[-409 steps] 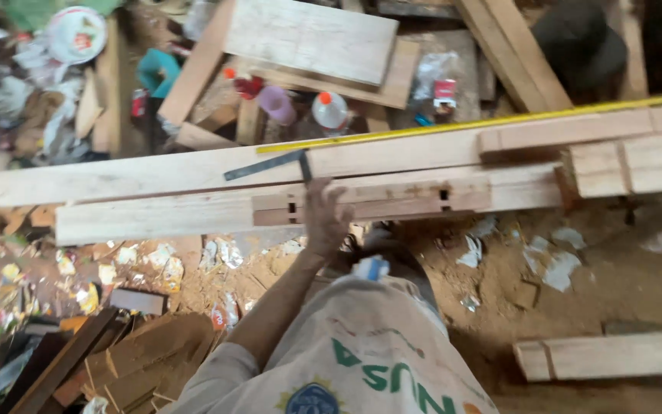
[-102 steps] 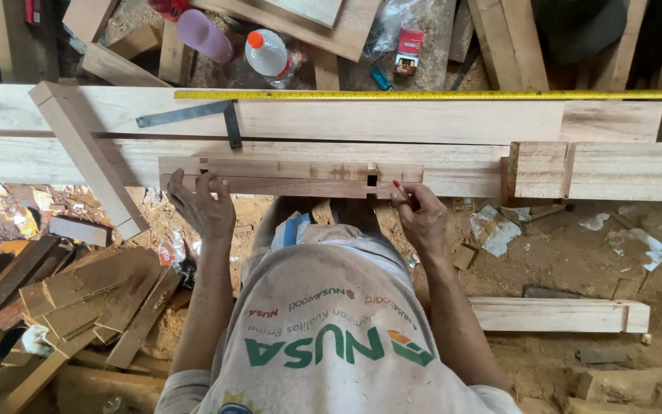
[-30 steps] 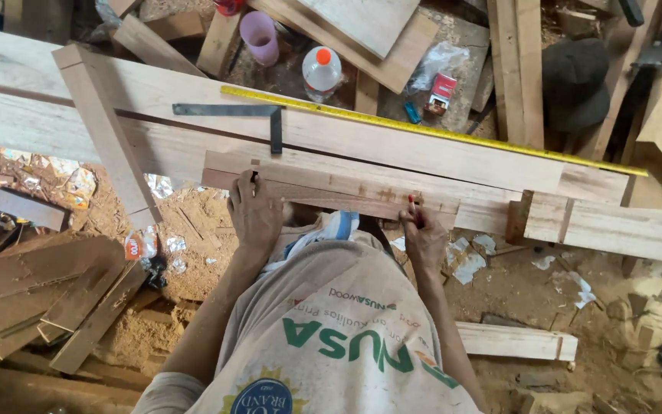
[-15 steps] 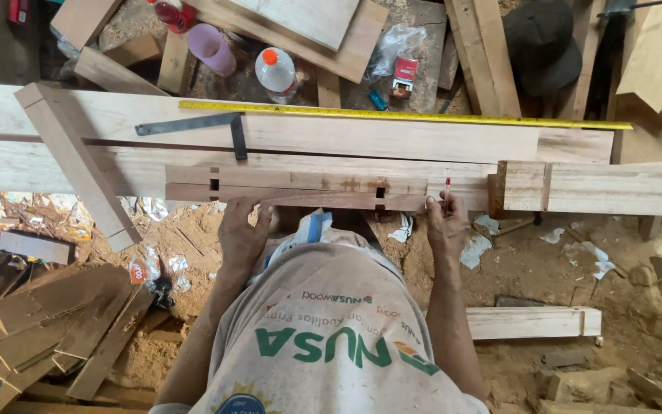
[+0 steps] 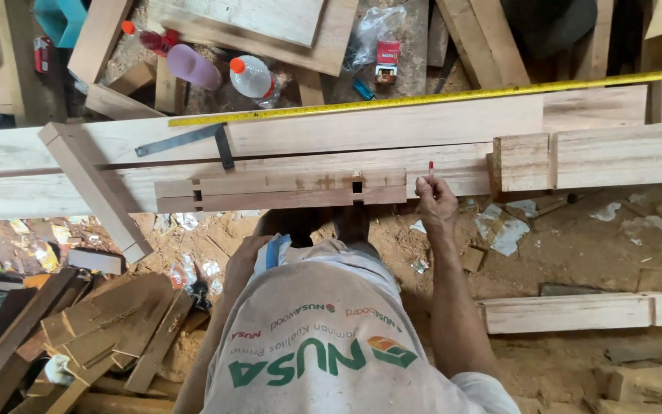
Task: Measuring, marking, and dry-fitting wooden components for joinery in a workshop environment.
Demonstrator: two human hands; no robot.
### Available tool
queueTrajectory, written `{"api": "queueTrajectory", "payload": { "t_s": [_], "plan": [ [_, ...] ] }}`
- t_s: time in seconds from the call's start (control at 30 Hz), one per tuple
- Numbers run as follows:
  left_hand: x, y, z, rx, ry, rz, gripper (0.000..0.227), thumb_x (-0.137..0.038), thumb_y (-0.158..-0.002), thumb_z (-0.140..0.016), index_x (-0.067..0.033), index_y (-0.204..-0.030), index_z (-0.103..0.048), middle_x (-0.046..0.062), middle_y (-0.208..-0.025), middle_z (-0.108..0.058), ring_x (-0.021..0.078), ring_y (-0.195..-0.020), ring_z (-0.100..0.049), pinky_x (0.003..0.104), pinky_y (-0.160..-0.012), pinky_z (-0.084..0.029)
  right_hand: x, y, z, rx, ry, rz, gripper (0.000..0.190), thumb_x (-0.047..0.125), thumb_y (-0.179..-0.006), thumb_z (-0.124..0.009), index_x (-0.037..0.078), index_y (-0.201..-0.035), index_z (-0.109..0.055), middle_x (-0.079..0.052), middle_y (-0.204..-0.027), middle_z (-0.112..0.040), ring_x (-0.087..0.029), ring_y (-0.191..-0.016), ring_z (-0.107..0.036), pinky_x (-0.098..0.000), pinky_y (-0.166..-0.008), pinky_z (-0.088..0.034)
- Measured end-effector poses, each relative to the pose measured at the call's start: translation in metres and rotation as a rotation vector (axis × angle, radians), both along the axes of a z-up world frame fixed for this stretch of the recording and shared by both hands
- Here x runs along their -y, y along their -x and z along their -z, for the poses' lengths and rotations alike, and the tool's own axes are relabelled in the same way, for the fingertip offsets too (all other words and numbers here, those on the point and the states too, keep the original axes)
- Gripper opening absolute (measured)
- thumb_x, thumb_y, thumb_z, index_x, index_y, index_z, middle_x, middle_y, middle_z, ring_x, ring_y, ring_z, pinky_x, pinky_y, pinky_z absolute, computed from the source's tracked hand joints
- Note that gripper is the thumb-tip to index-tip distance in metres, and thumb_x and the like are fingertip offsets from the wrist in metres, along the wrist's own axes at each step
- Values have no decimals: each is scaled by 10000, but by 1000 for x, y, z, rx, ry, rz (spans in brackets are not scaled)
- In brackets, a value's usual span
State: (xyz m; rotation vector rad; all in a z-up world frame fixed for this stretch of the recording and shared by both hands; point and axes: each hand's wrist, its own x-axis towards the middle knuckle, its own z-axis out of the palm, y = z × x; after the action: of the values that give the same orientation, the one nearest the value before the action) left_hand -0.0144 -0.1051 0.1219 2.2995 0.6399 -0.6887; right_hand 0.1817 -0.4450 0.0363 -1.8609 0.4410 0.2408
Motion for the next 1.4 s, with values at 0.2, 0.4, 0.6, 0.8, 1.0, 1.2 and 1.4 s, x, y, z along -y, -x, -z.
{"api": "queueTrajectory", "payload": {
  "t_s": [0.2, 0.4, 0.6, 0.8, 1.0, 1.2, 1.4],
  "plan": [
    [-14, 2, 27, 192, -47, -98, 318, -220, -957, -621, -356, -1240, -672, -72, -1101, -643, 165, -1067, -685, 335, -891, -557, -7, 2, -19, 27, -17, -30, 203, 331, -988, -747, 138, -1048, -761, -70, -757, -673, -144, -502, -627, -285, -494, -510],
    [-54, -13, 57, 841, -301, -100, 325, -317, -915, -781, -135, -1179, -729, 83, -1031, -665, 305, -978, -689, 413, -817, -578, -25, 22, -20, 58, 1, 7, 282, 325, -943, -794, 77, -1069, -749, -75, -723, -652, -151, -531, -619, -292, -539, -506],
    [-129, -11, 108, 987, -505, -333, 485, -305, -864, -837, -108, -1277, -677, 109, -1212, -538, 330, -1120, -566, 459, -903, -524, -49, 43, -16, 49, 85, -9, 465, 389, -915, -845, 36, -1181, -703, -192, -1043, -723, -262, -1017, -662, -457, -947, -497],
    [-186, 17, 168, 575, -461, -658, 723, -344, -865, -826, -37, -1415, -471, 251, -1327, -441, 485, -1206, -510, 562, -1005, -456, -67, 52, -6, 49, -130, 250, 349, 335, -888, -861, 113, -1095, -689, -9, -830, -662, -66, -582, -562, -180, -454, -477],
    [-182, 17, 128, 537, -117, -614, 666, -380, -1058, -659, 69, -1443, -352, 345, -1192, -531, 508, -1049, -648, 582, -824, -574, -75, 56, 5, 91, -144, 346, 268, 287, -904, -834, 99, -1050, -711, -47, -789, -630, -138, -543, -592, -227, -405, -455],
    [-181, 35, 155, 789, -233, -580, 543, -304, -945, -802, 43, -1157, -444, 194, -975, -520, 470, -879, -633, 568, -675, -560, -82, 63, 21, 147, 62, 371, 245, 359, -868, -841, 153, -940, -731, -8, -737, -621, -112, -565, -542, -237, -484, -446],
    [-166, 69, 56, 735, -54, -645, 410, -197, -955, -778, 59, -1099, -493, 169, -970, -518, 394, -872, -624, 528, -797, -530, -78, 74, -24, 119, 158, 449, 250, 417, -805, -886, 239, -917, -749, 32, -746, -677, -109, -617, -590, -255, -539, -494]
  ]
}}
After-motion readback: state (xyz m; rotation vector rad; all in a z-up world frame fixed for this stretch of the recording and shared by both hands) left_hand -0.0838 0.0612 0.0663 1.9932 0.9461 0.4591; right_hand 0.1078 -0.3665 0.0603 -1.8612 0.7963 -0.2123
